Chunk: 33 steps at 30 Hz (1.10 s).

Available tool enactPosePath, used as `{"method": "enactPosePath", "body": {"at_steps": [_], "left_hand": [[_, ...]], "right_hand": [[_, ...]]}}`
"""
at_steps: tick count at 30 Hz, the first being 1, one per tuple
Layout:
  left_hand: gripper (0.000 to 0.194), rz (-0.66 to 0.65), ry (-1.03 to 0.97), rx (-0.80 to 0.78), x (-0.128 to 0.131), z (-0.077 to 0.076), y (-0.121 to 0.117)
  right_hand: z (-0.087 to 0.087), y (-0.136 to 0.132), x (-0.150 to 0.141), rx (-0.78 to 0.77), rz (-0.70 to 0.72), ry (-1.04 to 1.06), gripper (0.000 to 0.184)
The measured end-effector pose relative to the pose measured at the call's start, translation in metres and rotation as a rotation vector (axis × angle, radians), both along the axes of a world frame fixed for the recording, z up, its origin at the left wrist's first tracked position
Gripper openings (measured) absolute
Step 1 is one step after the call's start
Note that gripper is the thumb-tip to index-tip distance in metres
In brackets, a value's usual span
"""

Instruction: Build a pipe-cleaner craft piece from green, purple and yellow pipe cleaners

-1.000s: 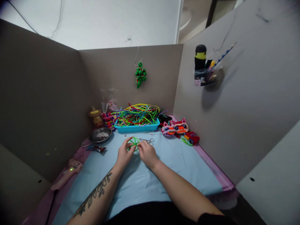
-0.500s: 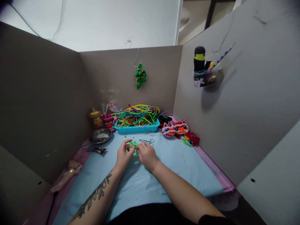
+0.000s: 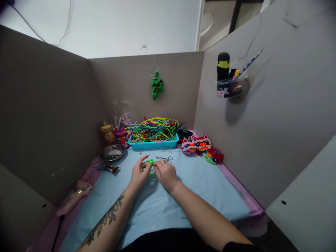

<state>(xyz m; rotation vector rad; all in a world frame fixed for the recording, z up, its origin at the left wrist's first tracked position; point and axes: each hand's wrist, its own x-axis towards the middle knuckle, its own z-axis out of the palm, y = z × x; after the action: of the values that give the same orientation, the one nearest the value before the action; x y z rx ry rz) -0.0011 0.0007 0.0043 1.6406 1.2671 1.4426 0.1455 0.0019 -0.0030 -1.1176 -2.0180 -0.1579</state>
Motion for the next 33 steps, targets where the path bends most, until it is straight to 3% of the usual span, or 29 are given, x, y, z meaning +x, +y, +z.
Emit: {"method": "enactPosePath", "body": {"at_steps": [11, 19, 33], "left_hand": [[0.048, -0.014, 0.001, 0.003, 0.0010, 0.0020, -0.0025], [0.053, -0.052, -0.168, -0.107, 0.0048, 0.0084, -0.0035], [0.049, -0.049, -0.112, -0.006, 0.0061, 0.0085, -0.0070]], "right_hand": [[-0.0013, 0.0002, 0.0013, 0.070, -0.006, 0.085, 0.017], [0.0002, -0.0004, -0.0002, 0.081, 0.006, 0.057, 0.019], [0.0011, -0.0006, -0.0027, 0.038, -0.055, 0.157, 0.014]]}}
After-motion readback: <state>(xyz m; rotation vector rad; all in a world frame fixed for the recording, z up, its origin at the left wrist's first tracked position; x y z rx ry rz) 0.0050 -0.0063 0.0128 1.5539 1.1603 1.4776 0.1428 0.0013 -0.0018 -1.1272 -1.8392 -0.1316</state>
